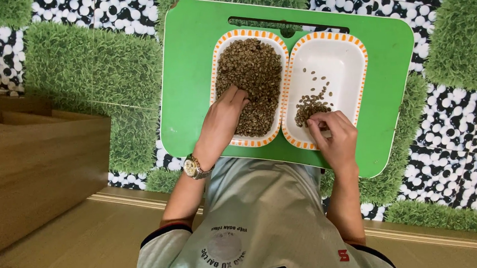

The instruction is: The person sorts coffee beans by picking them up from a tray and transferring them by hand into a different tray, using both hands to scoop and place the beans.

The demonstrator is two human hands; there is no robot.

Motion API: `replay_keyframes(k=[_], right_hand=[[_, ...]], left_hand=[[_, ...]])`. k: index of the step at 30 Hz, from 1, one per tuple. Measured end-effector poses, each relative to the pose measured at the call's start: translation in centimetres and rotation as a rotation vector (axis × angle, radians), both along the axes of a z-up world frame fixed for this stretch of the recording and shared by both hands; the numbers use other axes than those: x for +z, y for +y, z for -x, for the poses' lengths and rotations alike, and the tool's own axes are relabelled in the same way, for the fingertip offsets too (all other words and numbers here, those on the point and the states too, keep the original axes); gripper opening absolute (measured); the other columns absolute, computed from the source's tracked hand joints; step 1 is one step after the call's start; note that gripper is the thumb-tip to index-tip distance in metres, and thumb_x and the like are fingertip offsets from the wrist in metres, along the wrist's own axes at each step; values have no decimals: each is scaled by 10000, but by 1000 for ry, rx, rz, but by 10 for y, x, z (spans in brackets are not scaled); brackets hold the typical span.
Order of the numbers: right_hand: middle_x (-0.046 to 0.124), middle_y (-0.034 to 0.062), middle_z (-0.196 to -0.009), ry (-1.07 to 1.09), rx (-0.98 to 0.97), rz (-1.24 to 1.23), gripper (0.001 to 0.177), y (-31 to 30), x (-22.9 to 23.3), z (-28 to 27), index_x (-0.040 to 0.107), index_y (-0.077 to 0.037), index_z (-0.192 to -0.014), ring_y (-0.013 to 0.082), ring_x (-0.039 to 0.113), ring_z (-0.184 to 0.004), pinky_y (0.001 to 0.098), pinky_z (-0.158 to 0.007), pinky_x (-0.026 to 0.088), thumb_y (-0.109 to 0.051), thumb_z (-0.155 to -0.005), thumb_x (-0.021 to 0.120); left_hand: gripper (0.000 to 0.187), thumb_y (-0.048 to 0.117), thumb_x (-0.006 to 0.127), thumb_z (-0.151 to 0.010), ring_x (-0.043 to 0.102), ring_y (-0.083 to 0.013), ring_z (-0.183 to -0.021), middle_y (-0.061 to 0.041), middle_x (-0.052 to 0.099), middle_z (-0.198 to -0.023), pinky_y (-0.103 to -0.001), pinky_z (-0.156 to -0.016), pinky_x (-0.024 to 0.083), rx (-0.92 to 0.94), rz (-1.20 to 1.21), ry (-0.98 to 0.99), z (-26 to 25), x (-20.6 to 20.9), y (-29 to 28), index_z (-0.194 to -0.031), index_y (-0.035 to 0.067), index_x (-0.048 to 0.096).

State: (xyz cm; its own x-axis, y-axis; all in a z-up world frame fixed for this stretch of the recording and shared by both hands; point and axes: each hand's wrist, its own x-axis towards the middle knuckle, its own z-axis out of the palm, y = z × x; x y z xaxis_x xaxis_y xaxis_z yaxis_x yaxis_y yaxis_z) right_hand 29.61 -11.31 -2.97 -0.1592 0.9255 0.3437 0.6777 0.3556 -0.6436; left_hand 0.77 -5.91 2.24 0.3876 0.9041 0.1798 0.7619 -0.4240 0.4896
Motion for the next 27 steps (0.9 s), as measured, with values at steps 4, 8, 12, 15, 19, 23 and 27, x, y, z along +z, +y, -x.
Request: replay_keyframes(k=[4,8,12,15,19,23,27], right_hand=[[705,86,-780,13,-3,3,51,-1,-18,-2,738,-47,-970,288,662,-710,407,-647,550,-21,-953,778],[684,73,-761,127,-12,62,30,-1,1,10,743,-62,-997,268,647,-689,395,-646,547,-58,-968,747],[703,97,-856,226,-66,145,122,-2,7,15,715,-40,-1099,253,689,-751,395,-675,555,-51,-977,716],[717,169,-910,274,-110,190,201,-4,14,11,685,5,-1156,328,718,-824,437,-726,567,8,-956,708],[730,161,-943,374,-144,227,195,-9,7,1,691,9,-1156,258,713,-858,404,-788,575,29,-963,710],[716,156,-897,389,-163,206,174,-8,7,-2,715,20,-1105,238,702,-816,407,-794,585,60,-937,731],[717,136,-876,341,-168,170,179,-6,11,-4,729,5,-1077,238,706,-800,400,-786,589,61,-912,771]], left_hand=[[170,144,607,-1045,691,-309,-819,-97,584,-897,-402,-624,575,-36,8,-39,-15,-4,-7,-1110,10,690],[125,-11,624,-994,701,-346,-887,-150,608,-935,-391,-703,596,-204,-127,-79,-47,-9,-15,-1109,-24,671],[205,-79,630,-951,704,-315,-981,-140,617,-1035,-334,-771,605,-333,-224,-100,-85,-16,-17,-1143,-7,628],[238,-123,647,-901,708,-321,-979,-139,611,-1031,-327,-769,610,-354,-301,-72,-105,-37,-15,-1112,-18,618],[236,-131,630,-921,707,-280,-932,-133,600,-1002,-295,-749,598,-347,-293,-79,-110,-28,-15,-1124,-11,618],[327,-138,683,-877,721,-267,-877,-124,595,-939,-278,-689,601,-339,-302,-27,-113,-21,-15,-1165,-15,593],[331,-137,698,-853,734,-266,-865,-126,609,-932,-273,-663,604,-329,-297,7,-115,-18,-14,-1139,-14,585]])
